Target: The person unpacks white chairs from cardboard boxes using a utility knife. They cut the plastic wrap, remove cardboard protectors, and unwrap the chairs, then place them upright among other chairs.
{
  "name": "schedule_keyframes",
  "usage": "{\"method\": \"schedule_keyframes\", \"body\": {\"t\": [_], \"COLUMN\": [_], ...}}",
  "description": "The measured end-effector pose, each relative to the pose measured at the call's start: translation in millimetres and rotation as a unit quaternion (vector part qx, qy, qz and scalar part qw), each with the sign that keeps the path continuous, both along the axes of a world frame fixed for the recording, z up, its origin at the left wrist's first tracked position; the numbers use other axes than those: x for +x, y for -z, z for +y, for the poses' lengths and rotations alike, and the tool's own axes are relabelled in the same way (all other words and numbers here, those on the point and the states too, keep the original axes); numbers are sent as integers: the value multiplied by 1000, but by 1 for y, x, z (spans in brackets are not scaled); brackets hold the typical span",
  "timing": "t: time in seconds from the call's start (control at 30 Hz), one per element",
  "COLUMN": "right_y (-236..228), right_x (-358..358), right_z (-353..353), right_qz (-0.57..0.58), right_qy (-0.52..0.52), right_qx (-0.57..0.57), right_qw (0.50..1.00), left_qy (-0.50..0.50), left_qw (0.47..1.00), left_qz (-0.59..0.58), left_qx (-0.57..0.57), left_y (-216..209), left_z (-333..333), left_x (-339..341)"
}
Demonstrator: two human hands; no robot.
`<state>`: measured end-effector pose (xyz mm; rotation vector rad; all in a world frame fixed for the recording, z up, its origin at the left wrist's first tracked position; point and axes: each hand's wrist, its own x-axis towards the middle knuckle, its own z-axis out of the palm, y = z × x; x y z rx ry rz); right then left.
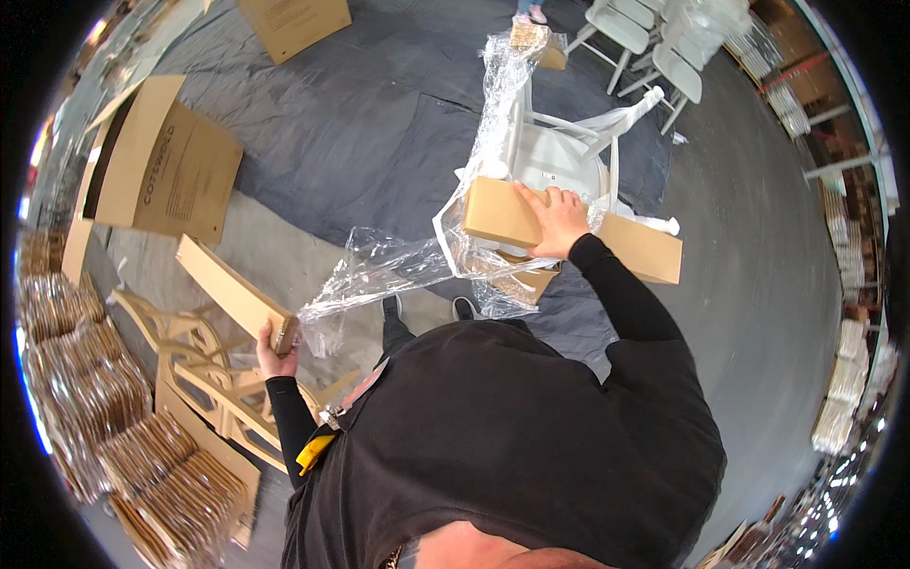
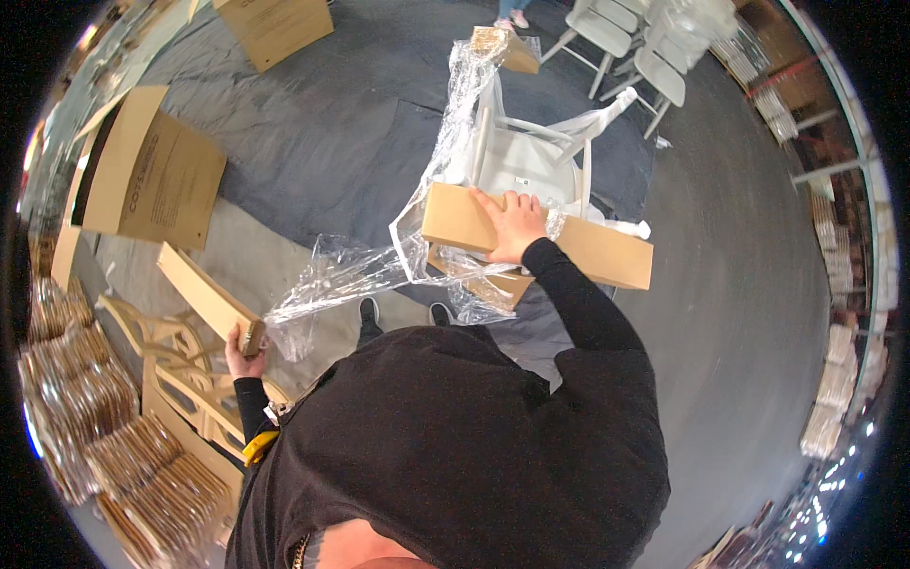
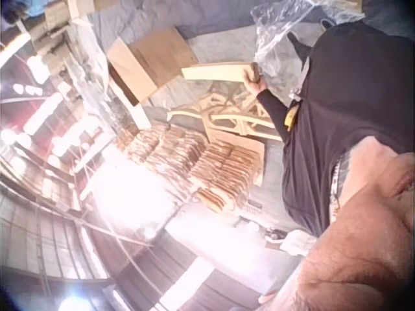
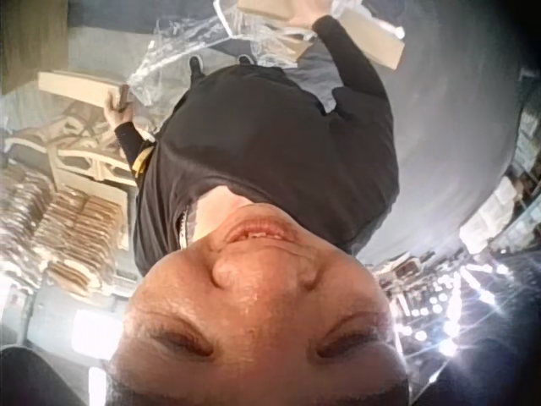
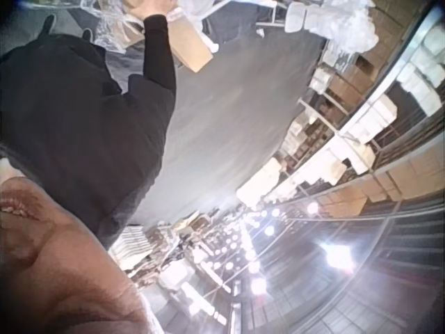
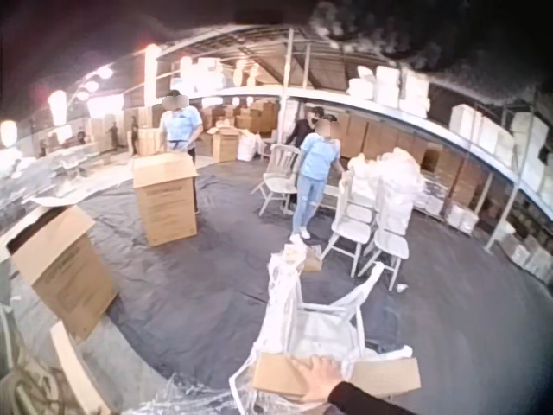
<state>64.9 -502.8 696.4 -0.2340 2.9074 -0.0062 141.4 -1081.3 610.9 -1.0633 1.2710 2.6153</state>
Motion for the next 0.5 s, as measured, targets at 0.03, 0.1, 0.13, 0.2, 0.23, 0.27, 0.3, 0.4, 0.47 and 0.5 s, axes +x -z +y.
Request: {"method": "schedule_keyframes", "body": {"t": [0.03, 0.1, 0.13, 0.2, 0.23, 0.27, 0.3, 0.4, 0.47, 0.5], "right_y": [-7, -38, -59, -110, -134, -152, -164, -198, -234, -248], "right_x": [-1, 1, 7, 31, 47, 73, 101, 151, 182, 187], "right_z": [2, 18, 32, 65, 76, 97, 114, 117, 109, 98], "right_qz": [2, 7, 57, 106, 207, 289, 310, 581, 734, 763], "right_qy": [-7, -16, -24, 67, 84, 114, 183, 314, 321, 269], "right_qx": [-38, -101, -142, -266, -278, -211, -199, -266, -233, -215], "right_qw": [999, 995, 988, 956, 934, 927, 911, 703, 551, 547], "left_qy": [22, 90, 125, 201, 220, 248, 277, 319, 343, 355], "left_qw": [999, 993, 985, 965, 961, 955, 947, 938, 929, 925], "left_qz": [-42, -80, -116, -159, -159, -156, -154, -135, -135, -131], "left_qx": [-12, -7, -26, -58, -58, -54, -47, -4, -5, -18], "left_y": [7, 24, 29, 35, 38, 42, 48, 52, 52, 49], "left_z": [-9, -4, -1, -6, -10, -8, -4, -4, -2, -7], "left_x": [-13, -34, -44, -66, -75, -88, -102, -136, -158, -166]}}
